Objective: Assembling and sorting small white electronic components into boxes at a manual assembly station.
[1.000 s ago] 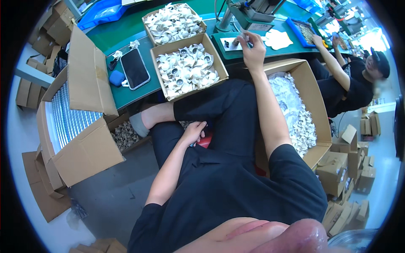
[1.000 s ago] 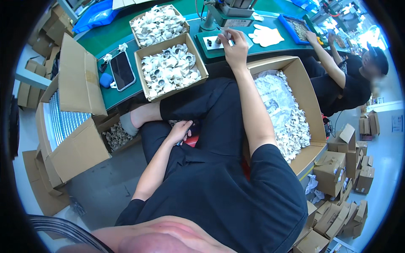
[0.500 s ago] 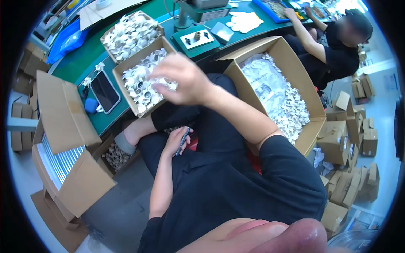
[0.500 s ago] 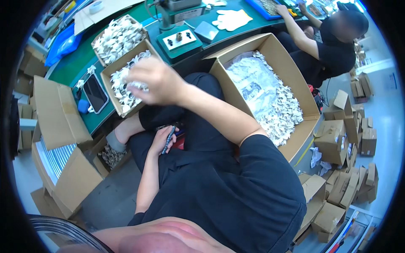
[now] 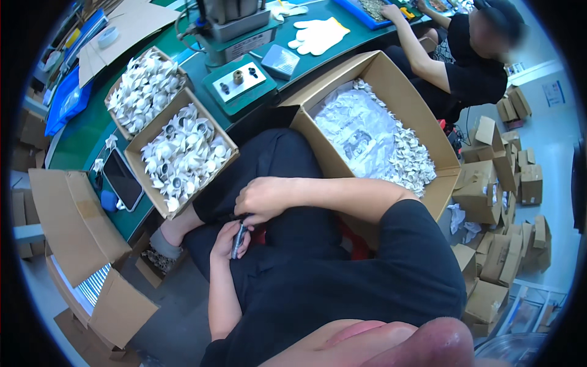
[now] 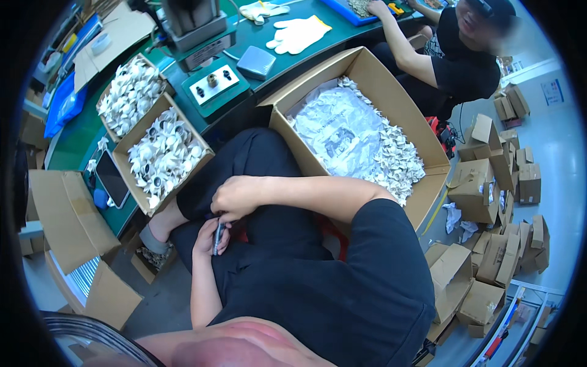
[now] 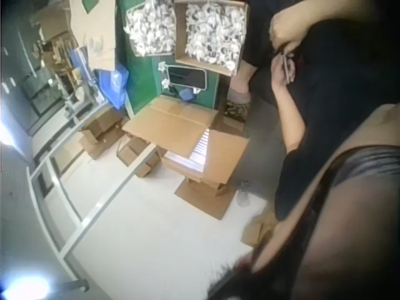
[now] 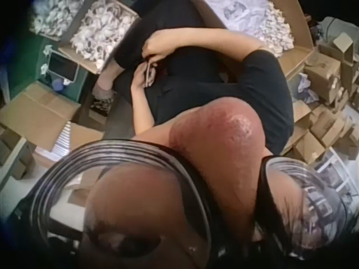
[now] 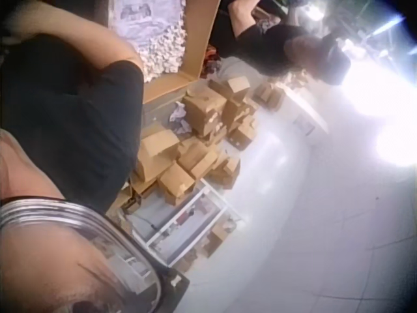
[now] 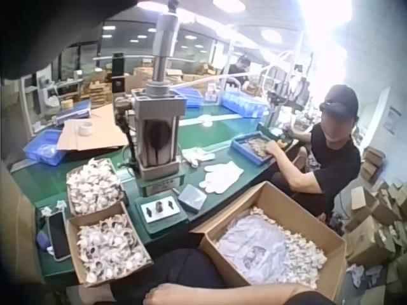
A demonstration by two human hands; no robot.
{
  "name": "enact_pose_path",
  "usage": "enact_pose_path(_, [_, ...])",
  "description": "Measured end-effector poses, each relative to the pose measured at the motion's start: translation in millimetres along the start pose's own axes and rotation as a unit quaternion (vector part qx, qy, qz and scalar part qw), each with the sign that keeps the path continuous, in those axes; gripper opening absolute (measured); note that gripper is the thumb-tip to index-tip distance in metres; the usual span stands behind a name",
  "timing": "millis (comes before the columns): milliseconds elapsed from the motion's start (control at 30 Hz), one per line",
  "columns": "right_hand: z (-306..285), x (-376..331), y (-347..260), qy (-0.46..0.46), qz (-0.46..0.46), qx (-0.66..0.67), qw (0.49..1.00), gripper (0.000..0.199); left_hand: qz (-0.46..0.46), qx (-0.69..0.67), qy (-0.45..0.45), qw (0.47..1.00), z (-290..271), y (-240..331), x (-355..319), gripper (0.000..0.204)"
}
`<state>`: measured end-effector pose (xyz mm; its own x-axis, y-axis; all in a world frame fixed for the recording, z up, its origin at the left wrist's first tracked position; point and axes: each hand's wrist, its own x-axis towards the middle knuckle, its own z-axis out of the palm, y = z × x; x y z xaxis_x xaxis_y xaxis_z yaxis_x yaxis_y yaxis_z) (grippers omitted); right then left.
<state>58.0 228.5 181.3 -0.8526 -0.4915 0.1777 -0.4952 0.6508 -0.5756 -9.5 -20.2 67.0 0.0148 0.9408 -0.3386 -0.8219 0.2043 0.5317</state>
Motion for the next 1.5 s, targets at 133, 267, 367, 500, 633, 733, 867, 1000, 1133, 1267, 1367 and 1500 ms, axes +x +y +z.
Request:
enact_pose_path(133, [6.8,-3.5,-0.9,-0.060,0.028,0.023,0.998,0.027,0.039,-0.054,-0.057,0.996,-10.3,-5.0,6.8,0.047])
enact_pose_path(267, [3.9,-5.0,4.0,-0.077,0.064,0.020,0.995,0.029,0.061,-0.069,-0.087,0.992,-12.7,-3.5,22.3,0.051])
enact_pose_path(367, [1.5,-4.9,7.9,-0.072,0.078,0.015,0.994,0.030,0.070,-0.092,-0.074,0.991,-10.9,-2.1,36.0,0.047])
enact_pose_path(500, [1.7,-4.2,9.8,-0.054,0.090,0.009,0.994,0.029,0.077,-0.121,-0.058,0.988,-6.7,0.9,45.2,0.046])
enact_pose_path(633, [0.1,-2.9,8.2,-0.074,0.094,0.009,0.993,0.029,0.059,-0.104,-0.065,0.991,-12.0,0.9,42.7,0.044])
enact_pose_path(733, [4.2,-2.9,10.0,-0.113,0.130,0.000,0.985,0.032,0.047,-0.088,-0.097,0.990,-24.4,-3.5,46.6,0.042])
enact_pose_path(867, [13.4,-2.1,16.3,-0.114,0.123,-0.009,0.986,0.031,0.021,-0.071,-0.102,0.992,-34.8,-6.2,46.4,0.040])
enact_pose_path(1000, [16.9,-1.0,18.7,-0.117,0.113,-0.019,0.987,0.031,-0.011,-0.064,-0.078,0.995,-36.7,-6.3,44.2,0.040])
enact_pose_path(1133, [19.0,-0.4,20.1,-0.108,0.108,-0.024,0.988,0.033,-0.025,-0.062,-0.067,0.996,-29.9,-1.7,44.0,0.040])
enact_pose_path(1267, [19.6,0.8,20.5,-0.109,0.111,-0.028,0.987,0.031,-0.024,-0.057,-0.047,0.997,-17.2,2.5,45.2,0.041])
enact_pose_path(1367, [22.5,0.7,22.4,-0.100,0.113,-0.027,0.988,0.029,-0.030,-0.039,-0.035,0.998,-12.0,2.1,51.3,0.041])
enact_pose_path(1500, [21.3,0.0,22.6,-0.101,0.109,-0.030,0.988,0.027,-0.050,-0.010,-0.025,0.998,-11.0,-0.8,56.9,0.042])
